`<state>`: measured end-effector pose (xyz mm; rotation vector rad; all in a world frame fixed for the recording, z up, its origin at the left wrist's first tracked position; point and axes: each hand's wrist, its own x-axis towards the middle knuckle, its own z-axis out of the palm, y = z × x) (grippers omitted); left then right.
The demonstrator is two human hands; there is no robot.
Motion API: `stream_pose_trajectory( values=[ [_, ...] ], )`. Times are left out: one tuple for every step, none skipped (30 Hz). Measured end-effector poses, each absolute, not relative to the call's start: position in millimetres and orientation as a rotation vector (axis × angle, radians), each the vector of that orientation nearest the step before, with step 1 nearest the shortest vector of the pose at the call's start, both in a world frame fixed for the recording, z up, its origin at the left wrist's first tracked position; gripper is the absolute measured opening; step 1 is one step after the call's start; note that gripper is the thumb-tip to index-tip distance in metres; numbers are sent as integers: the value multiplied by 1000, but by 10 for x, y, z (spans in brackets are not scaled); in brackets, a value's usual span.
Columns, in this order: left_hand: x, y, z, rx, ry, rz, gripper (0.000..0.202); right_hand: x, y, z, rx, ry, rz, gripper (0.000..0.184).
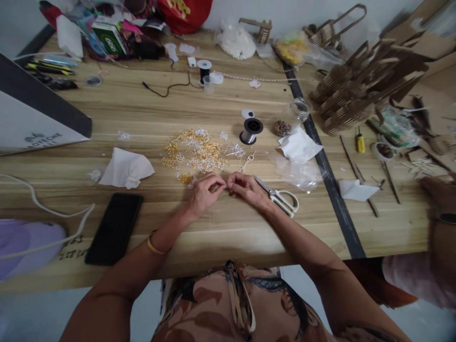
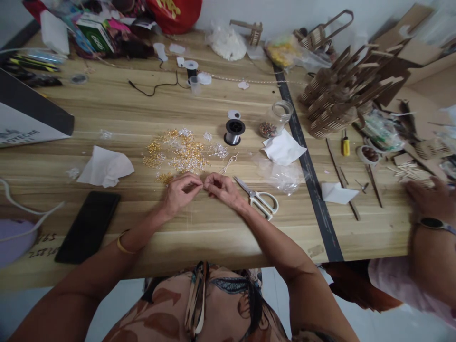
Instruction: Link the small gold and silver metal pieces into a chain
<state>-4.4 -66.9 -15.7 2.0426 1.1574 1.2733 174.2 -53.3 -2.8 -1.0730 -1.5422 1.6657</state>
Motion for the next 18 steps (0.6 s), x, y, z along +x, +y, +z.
stream_pose_trajectory(
  values=[
    [-40, -678, -152, 2094, 1149, 1294, 10, 1744, -529, -24, -1070, -1537, 1689, 26],
    [-38, -686, -149, 2142, 1140, 1302, 11, 1747, -525, -18, -1066, -1531, 1713, 26],
    [-36, -693, -148, 2184, 1133, 1306, 11, 1749, -521, -11, -1065, -1525, 1734, 26],
    [-37, -698, -148, 2218, 1129, 1308, 11, 1752, -518, -5, -1064, -1522, 1750, 27],
    [-38, -702, -150, 2242, 1129, 1309, 11, 1755, -516, 1, -1065, -1520, 1761, 27],
    [-40, -705, -153, 2256, 1133, 1309, 10, 1757, -515, 5, -1066, -1519, 1767, 27],
    [-42, -706, -157, 2263, 1139, 1309, 10, 1759, -514, 7, -1066, -1518, 1770, 26],
    [-44, -707, -162, 2268, 1143, 1303, 10, 1760, -513, 7, -1066, -1520, 1771, 26],
    [-46, -708, -166, 2267, 1148, 1292, 10, 1761, -513, 6, -1066, -1522, 1771, 26],
    [-48, -708, -170, 2263, 1155, 1274, 10, 1763, -513, 4, -1066, -1526, 1770, 26],
    [-49, -709, -174, 2256, 1165, 1255, 10, 1764, -512, 2, -1066, -1531, 1768, 26],
    [-50, -709, -176, 2244, 1178, 1240, 10, 1765, -512, 0, -1067, -1537, 1765, 26],
    [-51, -710, -178, 2233, 1192, 1230, 11, 1767, -512, 0, -1068, -1543, 1761, 27],
    [-52, -710, -179, 2221, 1202, 1224, 11, 1769, -511, 2, -1069, -1551, 1756, 27],
    [-52, -710, -178, 2212, 1207, 1221, 11, 1772, -510, 4, -1072, -1560, 1752, 26],
    [-53, -711, -176, 2204, 1207, 1218, 10, 1775, -509, 7, -1073, -1568, 1749, 26],
    [-54, -711, -173, 2195, 1202, 1218, 10, 1777, -508, 9, -1072, -1576, 1745, 26],
    [-56, -711, -170, 2187, 1192, 1218, 10, 1780, -506, 10, -1069, -1581, 1744, 26]
  ],
)
